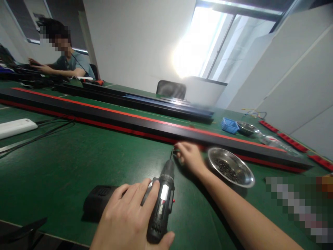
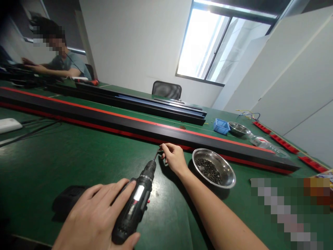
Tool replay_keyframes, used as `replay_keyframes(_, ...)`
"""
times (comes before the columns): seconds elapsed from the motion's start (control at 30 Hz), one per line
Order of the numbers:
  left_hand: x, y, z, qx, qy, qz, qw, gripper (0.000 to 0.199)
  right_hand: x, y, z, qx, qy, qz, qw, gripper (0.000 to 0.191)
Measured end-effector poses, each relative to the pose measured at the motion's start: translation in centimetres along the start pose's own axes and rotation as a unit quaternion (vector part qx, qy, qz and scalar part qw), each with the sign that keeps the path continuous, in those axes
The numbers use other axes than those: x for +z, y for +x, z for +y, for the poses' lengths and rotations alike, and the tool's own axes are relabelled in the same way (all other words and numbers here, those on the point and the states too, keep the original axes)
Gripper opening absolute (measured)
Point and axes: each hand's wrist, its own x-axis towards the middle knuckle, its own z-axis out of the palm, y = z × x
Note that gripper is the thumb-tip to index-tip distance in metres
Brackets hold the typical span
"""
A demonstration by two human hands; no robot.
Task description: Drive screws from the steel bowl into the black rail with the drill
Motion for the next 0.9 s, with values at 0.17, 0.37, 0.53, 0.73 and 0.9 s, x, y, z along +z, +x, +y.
replay_keyframes(0.17, 0.8, 1.3, 0.0, -0.035, -0.007, -0.056, 0.998, 0.073, -0.2, -1.1, -1.1, -0.081, -0.146, 0.075, 0.983, 0.026)
replay_keyframes(0.37, 1.1, 3.4, -0.1, -0.057, -0.007, -0.088, 0.994, 0.061, -6.5, -3.6, -2.9, -0.067, -0.305, 0.167, 0.935, 0.038)
replay_keyframes(0.53, 0.8, 4.1, 0.1, -0.06, 0.004, -0.088, 0.994, 0.055, -13.0, -4.0, -1.1, 0.193, -0.445, 0.16, 0.86, 0.047)
replay_keyframes(0.73, 0.9, 4.0, 0.2, -0.062, 0.027, -0.09, 0.994, 0.057, -14.3, -3.8, 1.3, 0.261, -0.455, 0.06, 0.849, 0.043)
replay_keyframes(0.9, 1.3, 4.1, 0.1, -0.057, 0.037, -0.101, 0.993, 0.06, -13.3, -4.1, 1.7, 0.175, -0.437, 0.008, 0.882, 0.031)
